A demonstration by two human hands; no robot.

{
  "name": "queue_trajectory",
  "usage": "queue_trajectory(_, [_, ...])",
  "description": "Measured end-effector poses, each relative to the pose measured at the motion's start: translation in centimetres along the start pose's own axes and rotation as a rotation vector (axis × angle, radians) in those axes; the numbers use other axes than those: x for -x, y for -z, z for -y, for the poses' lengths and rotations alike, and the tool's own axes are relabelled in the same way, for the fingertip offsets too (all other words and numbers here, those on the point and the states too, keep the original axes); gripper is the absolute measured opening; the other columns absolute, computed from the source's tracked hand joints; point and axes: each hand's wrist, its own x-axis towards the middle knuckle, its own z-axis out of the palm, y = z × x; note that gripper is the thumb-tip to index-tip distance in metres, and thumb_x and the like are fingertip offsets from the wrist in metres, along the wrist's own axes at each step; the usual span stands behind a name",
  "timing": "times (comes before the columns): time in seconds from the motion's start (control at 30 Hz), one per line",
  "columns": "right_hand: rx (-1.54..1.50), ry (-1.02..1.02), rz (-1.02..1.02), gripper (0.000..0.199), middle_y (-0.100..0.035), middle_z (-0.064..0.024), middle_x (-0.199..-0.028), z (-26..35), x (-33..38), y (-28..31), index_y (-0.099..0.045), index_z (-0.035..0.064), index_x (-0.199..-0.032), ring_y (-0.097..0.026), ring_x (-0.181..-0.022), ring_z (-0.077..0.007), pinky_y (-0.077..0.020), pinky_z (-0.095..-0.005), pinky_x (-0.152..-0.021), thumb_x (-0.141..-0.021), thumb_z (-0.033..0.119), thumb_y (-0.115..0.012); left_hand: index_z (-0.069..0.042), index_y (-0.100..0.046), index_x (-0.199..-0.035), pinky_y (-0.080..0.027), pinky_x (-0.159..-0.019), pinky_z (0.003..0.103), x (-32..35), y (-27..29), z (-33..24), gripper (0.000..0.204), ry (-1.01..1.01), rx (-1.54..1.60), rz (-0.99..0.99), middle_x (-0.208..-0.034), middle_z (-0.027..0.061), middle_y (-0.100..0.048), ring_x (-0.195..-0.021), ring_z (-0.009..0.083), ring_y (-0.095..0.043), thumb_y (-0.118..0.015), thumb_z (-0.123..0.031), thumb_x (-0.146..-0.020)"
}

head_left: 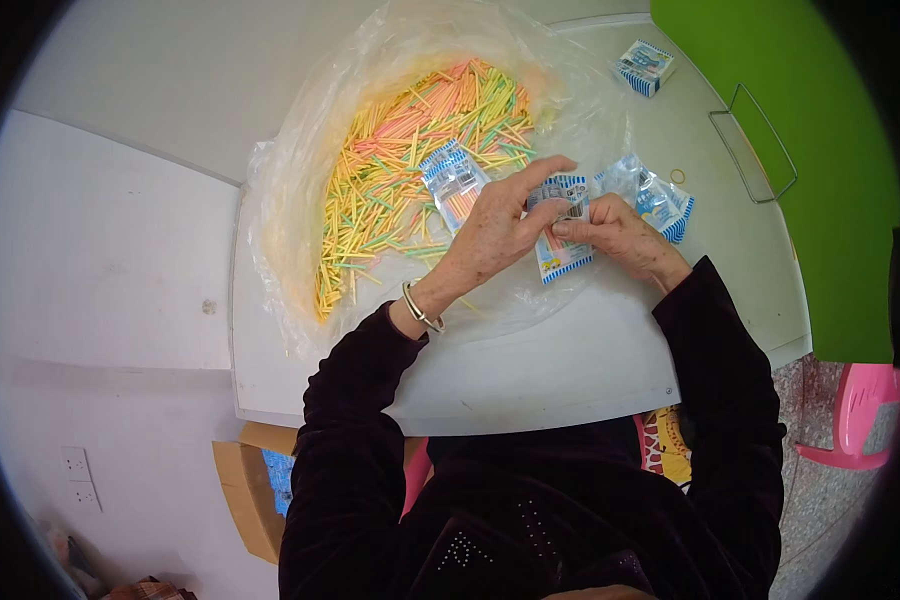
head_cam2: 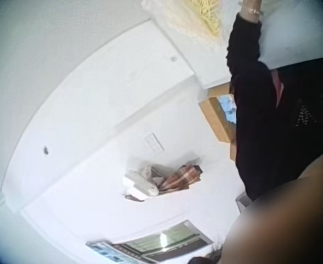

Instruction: Packing individual straws into small plastic bags at a workstation.

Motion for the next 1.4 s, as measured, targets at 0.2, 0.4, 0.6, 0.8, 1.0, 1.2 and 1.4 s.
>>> queue_trajectory(0.2, [0.255, 0.097, -0.204, 0.025, -0.063, -0.0002, -0.084, 2.5, 0.9, -0.4, -0.065, -0.0021, -0.094, -0.054, -0.073, -0.0042, -0.0416, -0.0203, -0.065, -0.083, 0.020, -0.066, -0.003, -0.055, -0.110, -0.049, -0.072, 0.025, -0.5, 0.9, 1.5, 0.029, -0.098, 0.147, -0.129, -0.090, 0.0081, -0.063, -0.083, 0.0144, -0.063, -0.059, -0.006, -0.082])
queue_trajectory(0.4, [0.869, 0.252, -0.844, 0.025, -0.057, -0.0047, -0.083, 3.3, 4.0, 6.1, -0.062, -0.0018, -0.084, -0.052, -0.072, -0.0158, -0.0431, -0.0302, -0.067, -0.074, 0.020, -0.070, -0.003, -0.058, -0.106, -0.049, -0.074, 0.028, 0.1, 6.9, 5.6, 0.027, 0.126, 0.107, -0.284, -0.097, 0.0071, -0.064, -0.086, 0.0175, -0.062, -0.063, -0.008, -0.080])
queue_trajectory(0.6, [1.128, 0.071, -0.771, 0.028, -0.048, -0.0085, -0.081, 0.0, 4.1, 5.7, -0.060, -0.0017, -0.077, -0.049, -0.080, -0.0232, -0.0422, -0.0334, -0.069, -0.069, 0.022, -0.072, -0.008, -0.059, -0.107, -0.037, -0.090, 0.041, -0.2, 5.0, 7.5, 0.040, -0.236, -0.565, -0.454, -0.111, 0.0128, -0.055, -0.106, 0.0312, -0.049, -0.071, -0.017, -0.070])
queue_trajectory(0.8, [1.078, 0.133, -0.816, 0.025, -0.048, -0.0083, -0.080, -0.8, 3.6, 7.2, -0.058, -0.0035, -0.076, -0.049, -0.079, -0.0228, -0.0421, -0.0329, -0.069, -0.072, 0.018, -0.070, -0.008, -0.059, -0.107, -0.034, -0.093, 0.041, -0.8, 2.5, 5.2, 0.037, -0.209, -0.518, -0.319, -0.117, 0.0122, -0.052, -0.110, 0.0311, -0.045, -0.069, -0.018, -0.073])
queue_trajectory(1.0, [0.808, 0.303, -0.995, 0.019, -0.055, -0.0057, -0.082, 1.6, 4.4, 8.7, -0.058, -0.0057, -0.083, -0.051, -0.072, -0.0140, -0.0401, -0.0274, -0.064, -0.078, 0.011, -0.065, -0.007, -0.058, -0.108, -0.034, -0.093, 0.039, -0.9, 2.2, 3.5, 0.036, -0.218, -0.414, -0.308, -0.116, 0.0119, -0.053, -0.110, 0.0307, -0.046, -0.069, -0.021, -0.076])
queue_trajectory(1.2, [0.257, 0.291, -0.524, 0.011, -0.061, 0.0013, -0.080, 5.6, 4.6, 2.9, -0.063, -0.0001, -0.086, -0.054, -0.071, -0.0050, -0.0413, -0.0198, -0.066, -0.084, 0.011, -0.063, -0.005, -0.056, -0.110, -0.043, -0.083, 0.034, -2.3, 0.9, -0.8, 0.039, -0.174, -0.113, -0.177, -0.114, 0.0122, -0.056, -0.103, 0.0272, -0.050, -0.069, -0.025, -0.078])
queue_trajectory(1.4, [0.303, 0.297, -0.326, 0.013, -0.060, 0.0029, -0.072, 3.9, 2.1, -0.7, -0.064, -0.0004, -0.087, -0.053, -0.069, -0.0038, -0.0419, -0.0195, -0.064, -0.084, 0.012, -0.062, 0.000, -0.067, -0.086, -0.046, -0.065, 0.026, -0.8, 1.0, -0.8, 0.011, -0.085, 0.058, -0.051, -0.078, 0.0065, -0.064, -0.074, 0.0129, -0.060, -0.063, -0.009, -0.081])
